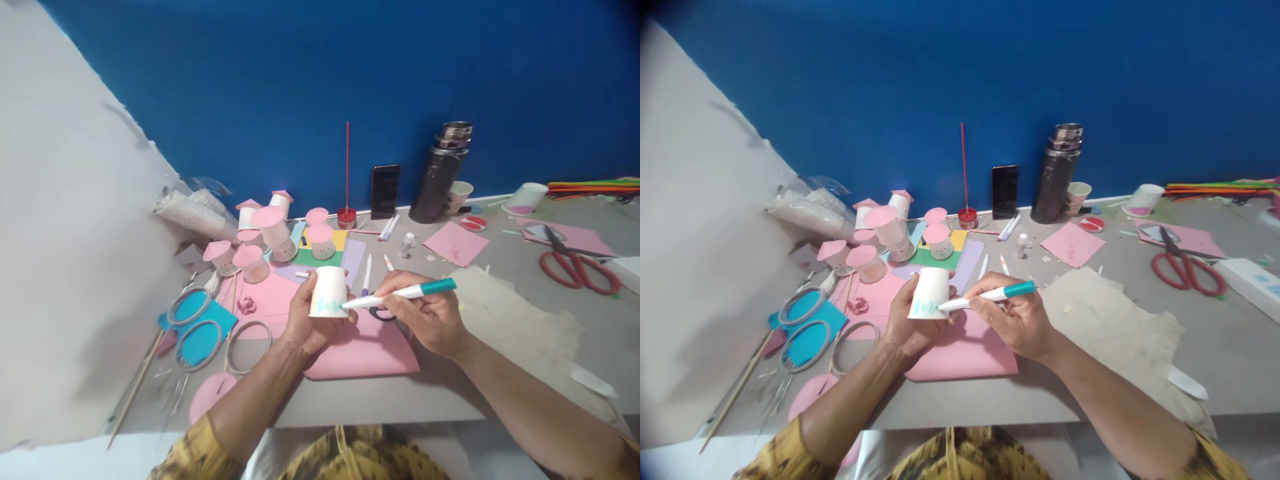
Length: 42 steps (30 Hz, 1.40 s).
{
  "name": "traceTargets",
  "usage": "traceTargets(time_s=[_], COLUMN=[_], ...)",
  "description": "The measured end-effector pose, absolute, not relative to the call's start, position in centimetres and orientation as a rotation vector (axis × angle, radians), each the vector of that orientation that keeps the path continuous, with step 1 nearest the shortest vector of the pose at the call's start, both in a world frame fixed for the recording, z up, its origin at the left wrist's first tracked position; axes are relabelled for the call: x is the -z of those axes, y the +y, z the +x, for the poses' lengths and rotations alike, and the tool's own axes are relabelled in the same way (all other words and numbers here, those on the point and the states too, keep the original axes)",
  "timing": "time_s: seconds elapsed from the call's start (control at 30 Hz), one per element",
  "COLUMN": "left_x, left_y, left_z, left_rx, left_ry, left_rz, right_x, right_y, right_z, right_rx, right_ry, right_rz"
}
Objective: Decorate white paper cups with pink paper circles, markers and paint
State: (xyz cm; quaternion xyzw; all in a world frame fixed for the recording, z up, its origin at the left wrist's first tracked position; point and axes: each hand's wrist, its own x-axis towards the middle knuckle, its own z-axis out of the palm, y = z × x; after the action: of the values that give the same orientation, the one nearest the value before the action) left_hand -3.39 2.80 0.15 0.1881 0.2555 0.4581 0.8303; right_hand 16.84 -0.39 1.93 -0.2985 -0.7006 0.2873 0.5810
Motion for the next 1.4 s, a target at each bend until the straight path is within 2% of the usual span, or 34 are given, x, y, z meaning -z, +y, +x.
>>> traceTargets(time_s=[0.23, 0.37, 0.77, 1.07, 1.23, 1.4], left_x=[-0.42, -0.77, -0.51, -0.94, -0.69, -0.84], left_y=[2.92, 3.0, 2.88, 2.75, 2.8, 2.75], left_z=[-3.28, -3.36, -3.29, -3.2, -3.31, -3.37], left_rx=[-0.966, -0.959, -0.944, -0.954, -0.928, -0.915], left_ry=[0.564, 0.572, 0.576, 0.58, 0.523, 0.529], left_rz=[0.355, 0.324, 0.356, 0.365, 0.347, 0.343], right_x=[-1.93, -1.93, -1.6, -2.03, -2.13, -1.86], right_y=[-0.46, -0.32, -0.26, -0.49, -0.54, -0.53], right_z=[17.15, 17.1, 16.93, 16.92, 16.93, 16.99], right_rx=[-0.767, -0.649, -0.572, -0.725, -0.666, -0.837], right_ry=[-1.618, -1.489, -1.652, -1.575, -1.485, -1.547], right_rz=[-0.725, -0.765, -0.704, -0.775, -0.816, -0.802])
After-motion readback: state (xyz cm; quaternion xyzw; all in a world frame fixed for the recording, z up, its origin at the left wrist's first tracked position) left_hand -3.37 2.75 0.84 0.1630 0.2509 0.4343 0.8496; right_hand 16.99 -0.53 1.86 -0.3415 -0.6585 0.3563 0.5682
